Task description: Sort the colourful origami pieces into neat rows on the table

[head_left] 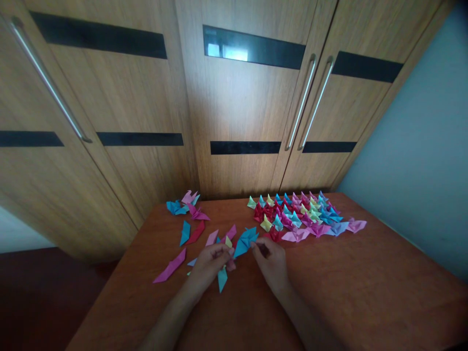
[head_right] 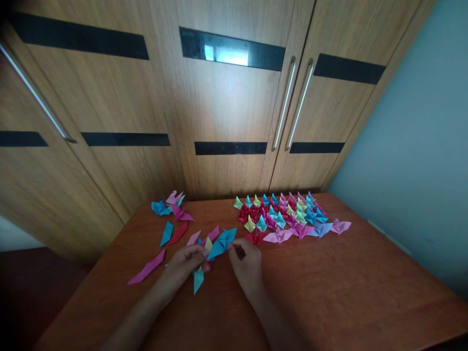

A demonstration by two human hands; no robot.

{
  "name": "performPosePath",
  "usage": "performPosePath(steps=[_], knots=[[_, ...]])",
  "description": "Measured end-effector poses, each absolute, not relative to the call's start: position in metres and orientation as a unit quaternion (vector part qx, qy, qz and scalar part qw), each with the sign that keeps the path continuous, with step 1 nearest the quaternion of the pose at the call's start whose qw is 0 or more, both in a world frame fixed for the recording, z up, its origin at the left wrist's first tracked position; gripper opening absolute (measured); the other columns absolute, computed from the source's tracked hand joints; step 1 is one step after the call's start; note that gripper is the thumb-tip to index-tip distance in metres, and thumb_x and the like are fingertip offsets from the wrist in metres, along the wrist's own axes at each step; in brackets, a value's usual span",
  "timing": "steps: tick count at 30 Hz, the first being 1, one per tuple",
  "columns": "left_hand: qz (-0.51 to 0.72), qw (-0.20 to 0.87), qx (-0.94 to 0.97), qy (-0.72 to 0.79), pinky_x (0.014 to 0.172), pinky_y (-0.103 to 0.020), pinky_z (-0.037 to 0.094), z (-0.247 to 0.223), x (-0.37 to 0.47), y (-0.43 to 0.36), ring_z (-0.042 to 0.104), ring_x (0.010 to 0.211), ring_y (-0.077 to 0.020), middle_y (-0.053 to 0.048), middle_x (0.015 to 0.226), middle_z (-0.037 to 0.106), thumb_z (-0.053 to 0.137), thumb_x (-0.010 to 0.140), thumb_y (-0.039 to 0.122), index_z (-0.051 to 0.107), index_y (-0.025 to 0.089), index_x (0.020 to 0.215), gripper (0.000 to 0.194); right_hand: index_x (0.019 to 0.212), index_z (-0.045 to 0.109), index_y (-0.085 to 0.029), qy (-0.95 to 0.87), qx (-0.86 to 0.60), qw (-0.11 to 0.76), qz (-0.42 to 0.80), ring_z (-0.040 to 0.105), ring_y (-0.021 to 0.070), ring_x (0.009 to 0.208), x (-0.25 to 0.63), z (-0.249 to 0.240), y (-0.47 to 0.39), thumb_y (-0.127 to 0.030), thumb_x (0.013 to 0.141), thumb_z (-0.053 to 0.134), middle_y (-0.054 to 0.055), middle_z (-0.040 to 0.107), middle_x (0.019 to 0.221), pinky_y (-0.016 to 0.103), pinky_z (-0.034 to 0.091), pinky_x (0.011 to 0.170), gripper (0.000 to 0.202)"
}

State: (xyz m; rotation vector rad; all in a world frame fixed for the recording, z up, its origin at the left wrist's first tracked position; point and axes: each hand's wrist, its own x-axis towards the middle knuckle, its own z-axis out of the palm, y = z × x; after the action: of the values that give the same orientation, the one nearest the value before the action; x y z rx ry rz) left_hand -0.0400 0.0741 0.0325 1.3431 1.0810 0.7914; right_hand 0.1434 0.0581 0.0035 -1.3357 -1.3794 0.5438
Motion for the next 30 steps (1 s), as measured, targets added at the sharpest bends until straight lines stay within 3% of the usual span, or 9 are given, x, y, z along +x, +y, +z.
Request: performPosePath(steps=[12,21,30], knots=[[0.370,0.585,0.557,0.459,0.052,-0.022,0.033,0.034,-0.041,0.074,0.056,0.054,-0.0134,-0.003,0.059,0.067,0.056,0.078,0.050,0.063,0.016,0.071,0.036,0.072,0.065,-0.021,-0.600,-0.571,0.534,0.166,0.054,0.0144,0.056,0.147,0.008,0.056,-0.031,0.082,0.055,0.001,0.062,0.064,0.025,0.041,0.055,0.017],[0.364,0.579,0.564,0.463,0.054,-0.022,0.034,0.038,-0.039,0.072,0.055,0.057,-0.0132,-0.003,0.060,0.065,0.052,0.080,0.048,0.063,0.015,0.074,0.035,0.078,0.067,-0.018,-0.550,-0.600,0.577,0.073,0.058,0.0135,0.058,0.180,0.010,0.045,-0.037,0.083,0.057,0.002,0.066,0.068,0.023,0.046,0.057,0.023],[0.356,0.583,0.566,0.463,0.055,-0.022,0.036,0.034,-0.043,0.074,0.056,0.059,-0.0132,-0.004,0.065,0.067,0.053,0.080,0.047,0.064,0.016,0.076,0.034,0.088,0.068,-0.011,-0.366,-0.680,0.629,-0.086,0.060,0.0170,0.061,0.314,0.008,0.027,-0.050,0.075,0.061,0.008,0.067,0.073,0.027,0.048,0.060,0.041]])
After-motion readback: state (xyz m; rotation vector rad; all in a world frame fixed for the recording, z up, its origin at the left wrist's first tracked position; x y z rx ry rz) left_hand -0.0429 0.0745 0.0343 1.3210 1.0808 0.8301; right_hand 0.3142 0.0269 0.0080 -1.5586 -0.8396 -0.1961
